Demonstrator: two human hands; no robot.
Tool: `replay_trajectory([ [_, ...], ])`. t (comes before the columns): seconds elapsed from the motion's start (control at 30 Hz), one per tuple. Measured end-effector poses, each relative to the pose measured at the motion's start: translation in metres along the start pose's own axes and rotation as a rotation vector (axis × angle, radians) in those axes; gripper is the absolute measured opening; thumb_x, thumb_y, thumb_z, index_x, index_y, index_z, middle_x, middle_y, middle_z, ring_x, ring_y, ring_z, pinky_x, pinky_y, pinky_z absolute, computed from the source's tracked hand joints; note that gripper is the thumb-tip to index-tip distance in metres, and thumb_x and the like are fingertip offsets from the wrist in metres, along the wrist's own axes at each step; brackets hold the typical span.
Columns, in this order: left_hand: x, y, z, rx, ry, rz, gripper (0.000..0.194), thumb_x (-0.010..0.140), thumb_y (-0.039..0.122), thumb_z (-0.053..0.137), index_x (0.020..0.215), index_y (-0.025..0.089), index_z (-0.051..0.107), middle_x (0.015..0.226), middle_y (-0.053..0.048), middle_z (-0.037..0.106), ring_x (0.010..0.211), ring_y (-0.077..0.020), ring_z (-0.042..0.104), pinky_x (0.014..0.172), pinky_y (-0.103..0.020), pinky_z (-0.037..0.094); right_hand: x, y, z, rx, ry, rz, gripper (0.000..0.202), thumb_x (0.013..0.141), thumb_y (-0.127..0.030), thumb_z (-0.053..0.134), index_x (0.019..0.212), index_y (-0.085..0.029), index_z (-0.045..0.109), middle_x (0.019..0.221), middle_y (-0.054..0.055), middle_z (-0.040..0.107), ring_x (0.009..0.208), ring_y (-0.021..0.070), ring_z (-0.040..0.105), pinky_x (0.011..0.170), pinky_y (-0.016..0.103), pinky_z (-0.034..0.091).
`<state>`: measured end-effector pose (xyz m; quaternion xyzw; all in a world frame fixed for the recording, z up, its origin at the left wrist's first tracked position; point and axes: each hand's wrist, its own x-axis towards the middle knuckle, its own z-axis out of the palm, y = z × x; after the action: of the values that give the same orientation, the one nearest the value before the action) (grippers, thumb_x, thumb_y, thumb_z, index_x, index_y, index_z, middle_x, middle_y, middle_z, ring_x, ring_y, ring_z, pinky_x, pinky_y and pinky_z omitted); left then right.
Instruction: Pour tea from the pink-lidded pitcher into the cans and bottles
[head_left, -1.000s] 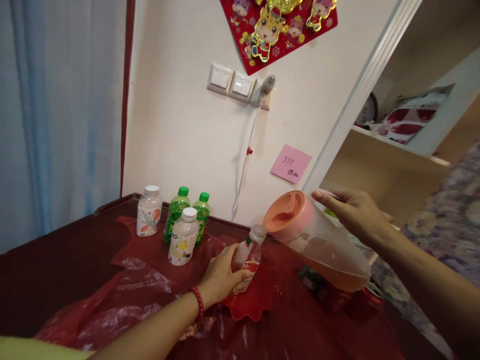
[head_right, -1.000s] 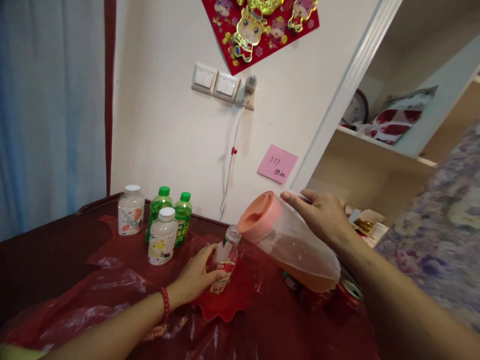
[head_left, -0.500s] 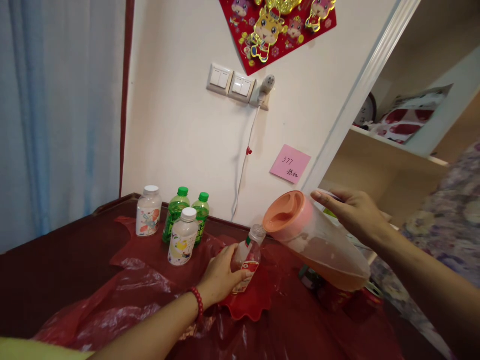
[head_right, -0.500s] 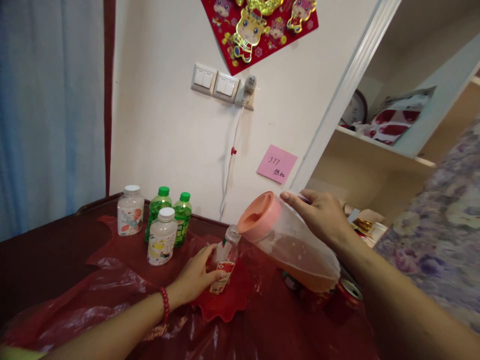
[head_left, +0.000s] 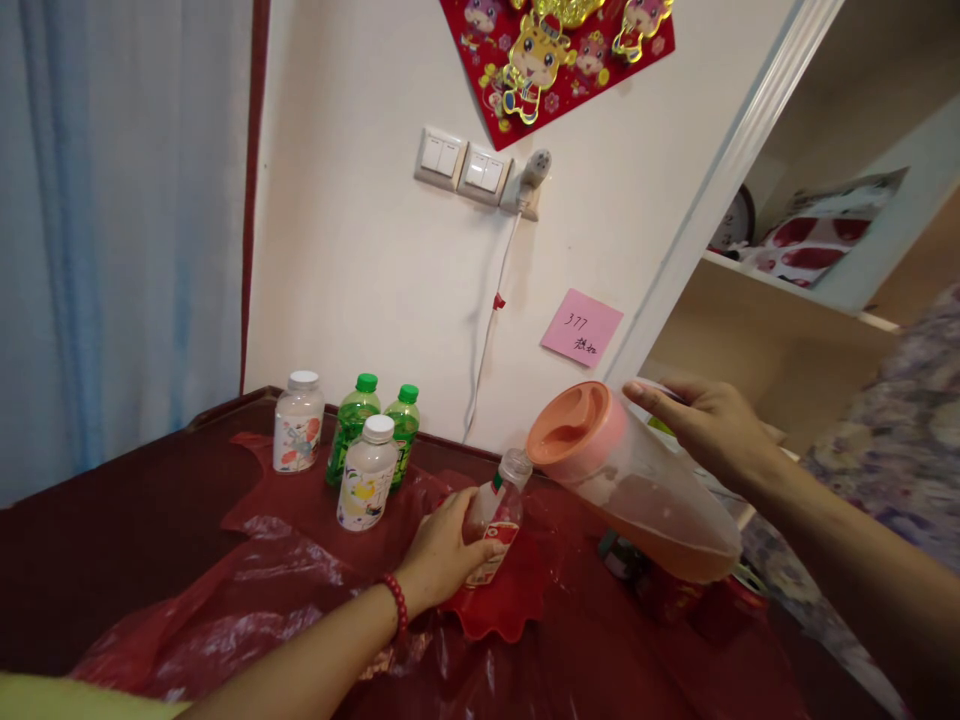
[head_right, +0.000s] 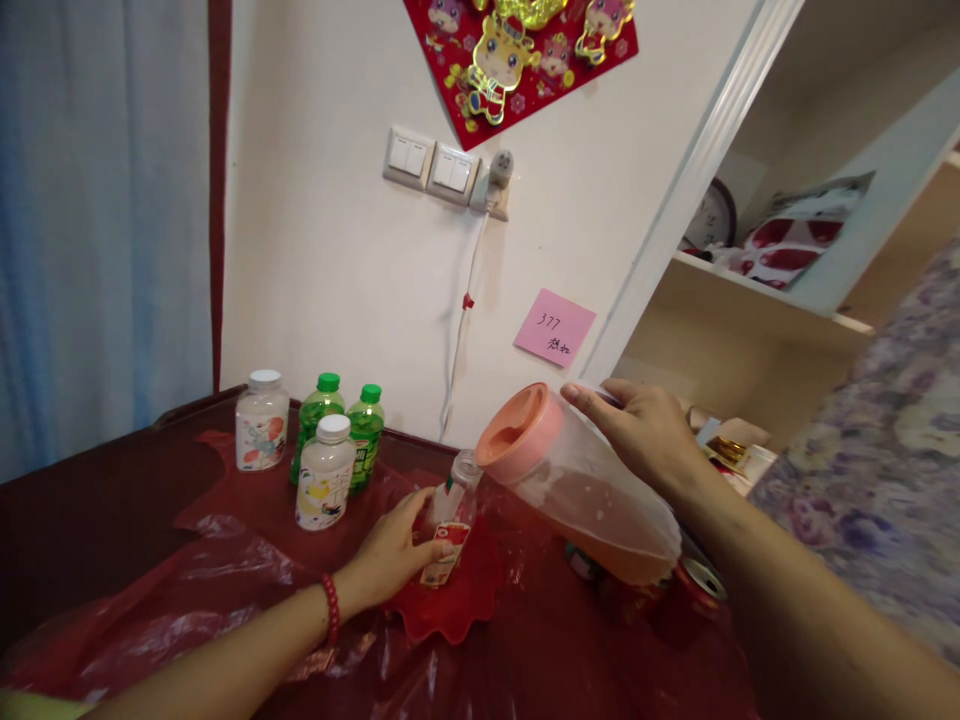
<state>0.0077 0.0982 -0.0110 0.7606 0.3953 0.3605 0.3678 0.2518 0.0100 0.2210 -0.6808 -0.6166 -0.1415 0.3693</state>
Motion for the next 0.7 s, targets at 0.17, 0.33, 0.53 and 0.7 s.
replay_trajectory([
  [0.17, -0.0005, 0.0009, -0.0007, 0.002, -0.006, -0.001, 0.06, 0.077, 0.027, 0.075, 0.134, 0.02, 0.057, 0.143, -0.014, 0.064, 0.129, -0.0318, 0.06, 0.112, -0.043, 0.043, 0.0005, 0.0007, 0.0003, 0.024, -0.064, 0.016, 0.053, 0.089, -0.071, 0.062, 0.088, -0.02, 0.078, 0.063, 0.003, 0.065, 0.06, 0.0202, 0.059, 0.052, 0.031, 0.038],
  [0.33, -0.0011, -0.0003, -0.0002, -0.006, -0.001, 0.009, 0.059, 0.077, 0.028, 0.074, 0.133, 0.018, 0.058, 0.141, -0.014, 0.065, 0.128, -0.033, 0.061, 0.112, -0.045, 0.043, -0.0005, -0.0036, -0.0005, 0.005, -0.043, 0.034, 0.05, 0.089, -0.069, 0.063, 0.087, -0.021, 0.077, 0.063, 0.003, 0.065, 0.058, 0.019, 0.057, 0.048, 0.029, 0.033],
  [0.53, -0.0006, -0.0003, 0.0001, -0.018, -0.005, 0.016, 0.061, 0.077, 0.029, 0.075, 0.134, 0.017, 0.057, 0.141, -0.015, 0.065, 0.127, -0.0336, 0.061, 0.111, -0.047, 0.044, -0.0003, -0.0048, -0.001, -0.029, -0.046, 0.07, 0.052, 0.088, -0.069, 0.063, 0.089, -0.02, 0.078, 0.063, 0.004, 0.065, 0.059, 0.0193, 0.058, 0.049, 0.03, 0.035],
  [0.7, -0.0007, -0.0001, -0.0009, -0.011, -0.003, 0.017, 0.058, 0.077, 0.03, 0.075, 0.131, 0.018, 0.059, 0.14, -0.015, 0.065, 0.126, -0.0339, 0.062, 0.11, -0.047, 0.045, 0.0007, -0.0004, 0.0004, 0.036, -0.078, 0.032, 0.05, 0.091, -0.068, 0.062, 0.088, -0.02, 0.078, 0.067, 0.005, 0.068, 0.066, 0.0212, 0.063, 0.055, 0.033, 0.043],
])
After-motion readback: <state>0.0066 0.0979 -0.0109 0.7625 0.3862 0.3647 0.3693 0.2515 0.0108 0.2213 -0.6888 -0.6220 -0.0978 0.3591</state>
